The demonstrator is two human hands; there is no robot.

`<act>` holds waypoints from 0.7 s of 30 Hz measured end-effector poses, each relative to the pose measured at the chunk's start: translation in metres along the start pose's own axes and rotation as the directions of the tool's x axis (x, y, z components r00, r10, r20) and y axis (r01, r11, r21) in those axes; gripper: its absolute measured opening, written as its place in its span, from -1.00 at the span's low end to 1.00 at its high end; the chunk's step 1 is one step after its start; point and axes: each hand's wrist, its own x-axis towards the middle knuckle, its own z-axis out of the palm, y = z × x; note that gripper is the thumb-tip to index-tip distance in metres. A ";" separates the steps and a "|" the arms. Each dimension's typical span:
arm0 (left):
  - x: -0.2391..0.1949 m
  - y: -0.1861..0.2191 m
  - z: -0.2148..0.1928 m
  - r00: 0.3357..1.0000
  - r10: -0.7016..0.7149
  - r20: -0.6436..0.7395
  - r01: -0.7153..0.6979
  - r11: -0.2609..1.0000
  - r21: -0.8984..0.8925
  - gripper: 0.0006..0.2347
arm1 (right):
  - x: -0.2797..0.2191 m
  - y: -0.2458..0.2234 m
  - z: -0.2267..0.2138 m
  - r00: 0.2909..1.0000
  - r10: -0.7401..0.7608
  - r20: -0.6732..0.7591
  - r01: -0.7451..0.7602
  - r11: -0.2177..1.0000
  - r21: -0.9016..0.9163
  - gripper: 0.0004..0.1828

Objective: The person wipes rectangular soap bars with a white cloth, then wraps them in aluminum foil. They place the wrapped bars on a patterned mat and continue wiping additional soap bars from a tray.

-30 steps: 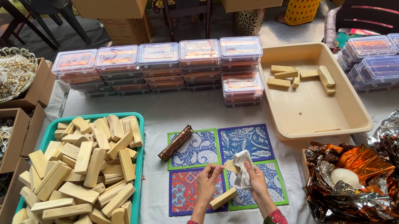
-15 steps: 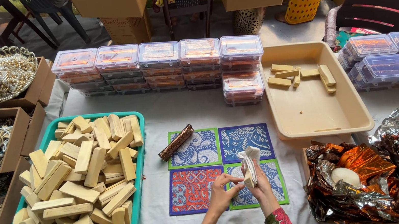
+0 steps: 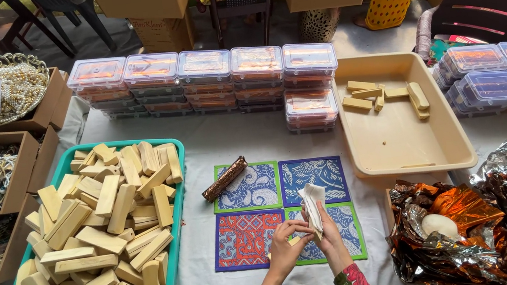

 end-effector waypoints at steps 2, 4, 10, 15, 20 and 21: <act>-0.001 0.000 0.006 0.992 0.066 -0.109 -0.057 0.994 0.092 -0.72 | 0.004 0.006 -0.007 0.998 0.054 -0.037 -0.053 0.998 0.021 -0.51; -0.001 0.005 0.005 0.986 0.041 -0.160 -0.025 0.995 0.101 -0.66 | 0.001 0.011 -0.002 0.996 0.078 -0.037 -0.076 0.996 0.040 -0.54; 0.008 -0.020 0.000 0.941 -0.024 -0.339 0.077 0.987 0.144 -0.46 | -0.028 0.026 0.038 0.990 0.141 -0.001 -0.141 0.989 -0.039 -0.59; 0.011 -0.006 -0.017 0.937 -0.080 -0.340 0.120 0.988 0.100 -0.22 | -0.047 0.022 0.068 0.995 0.103 0.013 -0.098 0.971 -0.220 -0.60; 0.011 -0.022 -0.025 0.968 -0.035 -0.250 0.063 0.993 0.104 -0.17 | -0.045 0.019 0.054 0.999 -0.002 0.048 0.019 0.932 -0.363 -0.66; 0.009 -0.026 -0.025 0.967 -0.035 -0.252 0.063 0.993 0.104 -0.17 | -0.046 0.020 0.047 0.999 -0.001 0.049 0.019 0.931 -0.364 -0.66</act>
